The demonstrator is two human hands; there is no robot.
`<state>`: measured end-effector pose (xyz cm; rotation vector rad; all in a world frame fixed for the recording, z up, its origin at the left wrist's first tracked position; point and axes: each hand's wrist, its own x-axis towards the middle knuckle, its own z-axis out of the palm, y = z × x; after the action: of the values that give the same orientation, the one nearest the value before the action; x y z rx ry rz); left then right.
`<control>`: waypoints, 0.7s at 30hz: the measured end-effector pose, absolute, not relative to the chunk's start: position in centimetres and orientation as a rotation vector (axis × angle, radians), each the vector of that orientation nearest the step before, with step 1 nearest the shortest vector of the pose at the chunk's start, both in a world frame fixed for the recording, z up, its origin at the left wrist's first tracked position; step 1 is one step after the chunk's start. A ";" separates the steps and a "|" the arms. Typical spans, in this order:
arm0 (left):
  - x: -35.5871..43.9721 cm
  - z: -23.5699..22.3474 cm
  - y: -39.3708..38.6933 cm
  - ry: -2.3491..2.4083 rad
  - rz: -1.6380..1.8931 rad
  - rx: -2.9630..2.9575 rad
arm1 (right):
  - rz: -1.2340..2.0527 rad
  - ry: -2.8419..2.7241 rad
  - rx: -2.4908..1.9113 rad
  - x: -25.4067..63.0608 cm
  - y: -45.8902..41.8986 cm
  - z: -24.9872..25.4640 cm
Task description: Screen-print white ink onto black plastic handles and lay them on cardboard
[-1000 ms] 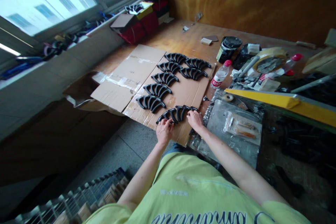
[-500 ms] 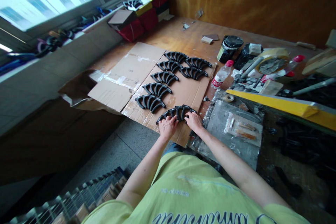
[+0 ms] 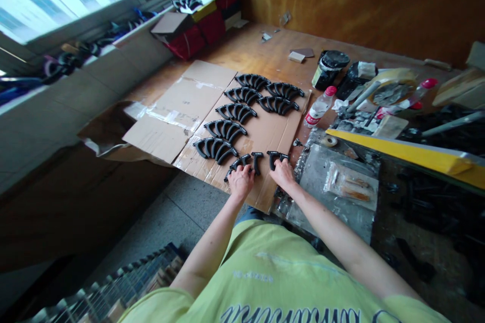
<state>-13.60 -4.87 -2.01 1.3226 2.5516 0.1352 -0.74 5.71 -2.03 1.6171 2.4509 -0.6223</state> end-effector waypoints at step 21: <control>-12.6 -1.5 3.2 2.401 0.396 1.188 | -0.686 2.457 1.671 -2.4 10.3 -0.8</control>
<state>-12.63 3.23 -1.46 1.1876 2.4015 0.3958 -2.44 10.33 -0.84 1.6709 2.4569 -0.6864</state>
